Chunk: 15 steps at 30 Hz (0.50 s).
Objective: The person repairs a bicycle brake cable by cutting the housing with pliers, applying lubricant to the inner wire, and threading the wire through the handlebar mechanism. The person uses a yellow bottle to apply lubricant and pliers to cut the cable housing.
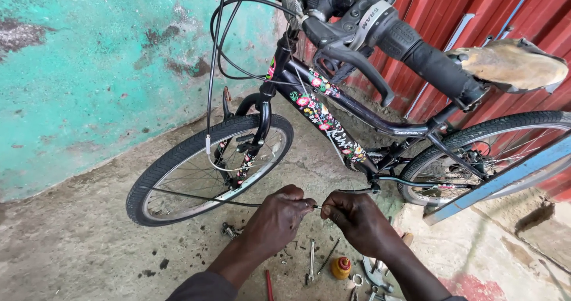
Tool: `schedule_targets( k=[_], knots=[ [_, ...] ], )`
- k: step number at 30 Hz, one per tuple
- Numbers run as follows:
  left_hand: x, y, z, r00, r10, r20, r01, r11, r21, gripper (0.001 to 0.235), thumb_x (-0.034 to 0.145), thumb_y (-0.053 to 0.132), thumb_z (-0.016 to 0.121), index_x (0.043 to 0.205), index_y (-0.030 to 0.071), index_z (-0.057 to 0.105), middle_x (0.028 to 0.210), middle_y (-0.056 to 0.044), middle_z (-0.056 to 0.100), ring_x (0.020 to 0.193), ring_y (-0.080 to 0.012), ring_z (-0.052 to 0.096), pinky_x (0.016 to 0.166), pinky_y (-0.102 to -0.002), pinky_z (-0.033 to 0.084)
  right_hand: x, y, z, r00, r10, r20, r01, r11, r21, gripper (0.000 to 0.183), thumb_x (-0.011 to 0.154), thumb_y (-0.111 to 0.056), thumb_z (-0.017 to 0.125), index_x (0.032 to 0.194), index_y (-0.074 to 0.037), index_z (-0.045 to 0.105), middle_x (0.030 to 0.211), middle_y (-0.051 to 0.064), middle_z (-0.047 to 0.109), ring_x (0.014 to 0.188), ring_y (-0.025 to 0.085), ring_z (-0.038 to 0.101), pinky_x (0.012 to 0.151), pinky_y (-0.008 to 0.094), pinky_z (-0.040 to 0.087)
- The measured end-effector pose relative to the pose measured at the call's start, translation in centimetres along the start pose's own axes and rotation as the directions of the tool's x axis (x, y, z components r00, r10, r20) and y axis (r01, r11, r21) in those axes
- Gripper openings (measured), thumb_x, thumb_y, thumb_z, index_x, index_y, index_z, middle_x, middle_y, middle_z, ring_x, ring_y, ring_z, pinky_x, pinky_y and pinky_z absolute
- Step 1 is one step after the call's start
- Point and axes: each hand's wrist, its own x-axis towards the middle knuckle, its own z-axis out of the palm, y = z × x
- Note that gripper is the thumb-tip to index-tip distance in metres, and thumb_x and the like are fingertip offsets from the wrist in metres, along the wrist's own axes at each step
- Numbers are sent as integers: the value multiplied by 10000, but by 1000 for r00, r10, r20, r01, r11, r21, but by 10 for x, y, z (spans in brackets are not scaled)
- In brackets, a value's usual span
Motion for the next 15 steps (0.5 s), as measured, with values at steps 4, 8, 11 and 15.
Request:
schedule_targets(
  k=[4,8,11,15],
  knots=[
    [5,8,-4,997,54,-58,-54,998,-7,325,781,-99,585,1020,11,777,1127,-93,785,1080,-286,707,940,-352,583,3,3,-3,997,-53,-48,47,993,-112,154,914,-205,710,825,-89,760,598,3,684,492,146,514,504,338,458],
    [7,22,-19,996,-87,-19,82,979,-185,234,844,-56,637,1035,20,750,873,-138,696,532,-169,590,519,-336,536,9,19,-12,987,-156,-36,138,944,-301,231,908,-327,687,1066,-171,751,906,8,812,734,179,737,666,366,587],
    [5,20,-11,991,-132,-32,125,977,-175,248,870,28,679,1103,18,763,1050,-210,768,900,-266,761,746,-355,609,11,28,-4,967,-248,-58,191,855,-482,98,883,-277,688,869,-198,745,761,-43,789,796,162,705,798,333,530],
    [7,30,-13,996,-91,-16,85,967,-242,184,824,-102,630,931,-20,756,810,-116,675,625,-165,585,545,-317,514,10,32,10,908,-400,-122,313,845,-434,142,874,-300,711,851,-173,770,779,-21,790,881,173,687,670,321,555]
  ],
)
